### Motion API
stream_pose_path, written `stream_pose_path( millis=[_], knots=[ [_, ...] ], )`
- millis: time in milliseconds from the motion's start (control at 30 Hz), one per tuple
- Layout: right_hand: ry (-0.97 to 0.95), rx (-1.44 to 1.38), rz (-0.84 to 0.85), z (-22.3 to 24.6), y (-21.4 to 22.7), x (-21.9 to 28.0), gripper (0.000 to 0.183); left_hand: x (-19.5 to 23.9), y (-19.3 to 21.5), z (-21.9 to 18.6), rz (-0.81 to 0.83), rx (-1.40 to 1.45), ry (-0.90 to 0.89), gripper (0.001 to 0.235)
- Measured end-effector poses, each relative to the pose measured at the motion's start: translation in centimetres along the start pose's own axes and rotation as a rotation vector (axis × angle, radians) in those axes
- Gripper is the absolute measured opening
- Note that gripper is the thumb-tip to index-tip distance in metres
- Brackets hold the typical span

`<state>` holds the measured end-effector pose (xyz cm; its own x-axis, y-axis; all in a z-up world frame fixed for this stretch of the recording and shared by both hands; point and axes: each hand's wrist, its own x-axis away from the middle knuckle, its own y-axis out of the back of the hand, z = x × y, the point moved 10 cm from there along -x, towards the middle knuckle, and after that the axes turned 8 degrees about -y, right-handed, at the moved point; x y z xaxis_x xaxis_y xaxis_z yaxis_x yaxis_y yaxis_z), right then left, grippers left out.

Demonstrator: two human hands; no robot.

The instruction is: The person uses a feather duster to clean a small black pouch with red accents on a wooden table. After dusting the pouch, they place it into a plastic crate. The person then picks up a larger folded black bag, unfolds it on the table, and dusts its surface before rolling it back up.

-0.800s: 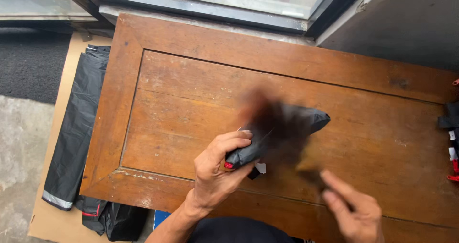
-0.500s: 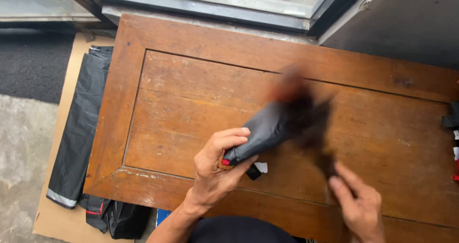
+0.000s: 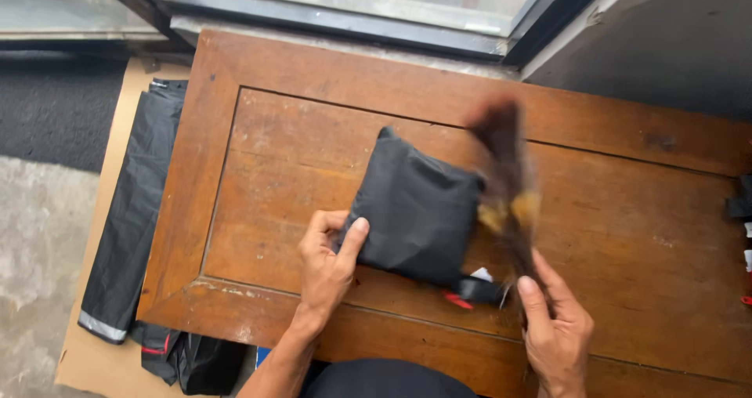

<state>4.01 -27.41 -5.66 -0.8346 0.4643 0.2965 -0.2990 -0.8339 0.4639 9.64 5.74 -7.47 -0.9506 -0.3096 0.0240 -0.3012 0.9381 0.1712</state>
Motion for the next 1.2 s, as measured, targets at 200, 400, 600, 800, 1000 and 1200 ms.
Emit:
stream_pose_path(
  millis=[200, 400, 600, 800, 1000, 1200],
  knots=[
    [0.109, 0.185, 0.148, 3.5, -1.8, 0.9, 0.039, 2.0, -0.7, 2.8, 0.18, -0.152, 0.227, 0.025],
    [0.519, 0.27, 0.527, 6.4, -6.1, 4.9, 0.038, 1.4, 0.2, 6.4, 0.262, -0.488, -0.076, 0.042],
    [0.182, 0.224, 0.242, 2.4, -4.3, 2.7, 0.041, -0.9, -0.5, -6.1, 0.196, -0.473, -0.473, 0.01],
    [0.157, 0.181, 0.537, 1.3, -7.2, 5.4, 0.034, -1.6, -4.4, -11.3, 0.169, -0.211, -0.781, 0.029],
    [0.037, 0.057, -0.04, 0.9, -1.0, 4.3, 0.041, -5.0, -7.7, -8.3, 0.194, -0.254, -0.777, 0.042],
    [-0.21, 0.297, 0.275, -2.2, -5.5, 6.8, 0.047, -5.8, -7.3, -5.8, 0.168, -0.273, -0.674, 0.053]
  ],
)
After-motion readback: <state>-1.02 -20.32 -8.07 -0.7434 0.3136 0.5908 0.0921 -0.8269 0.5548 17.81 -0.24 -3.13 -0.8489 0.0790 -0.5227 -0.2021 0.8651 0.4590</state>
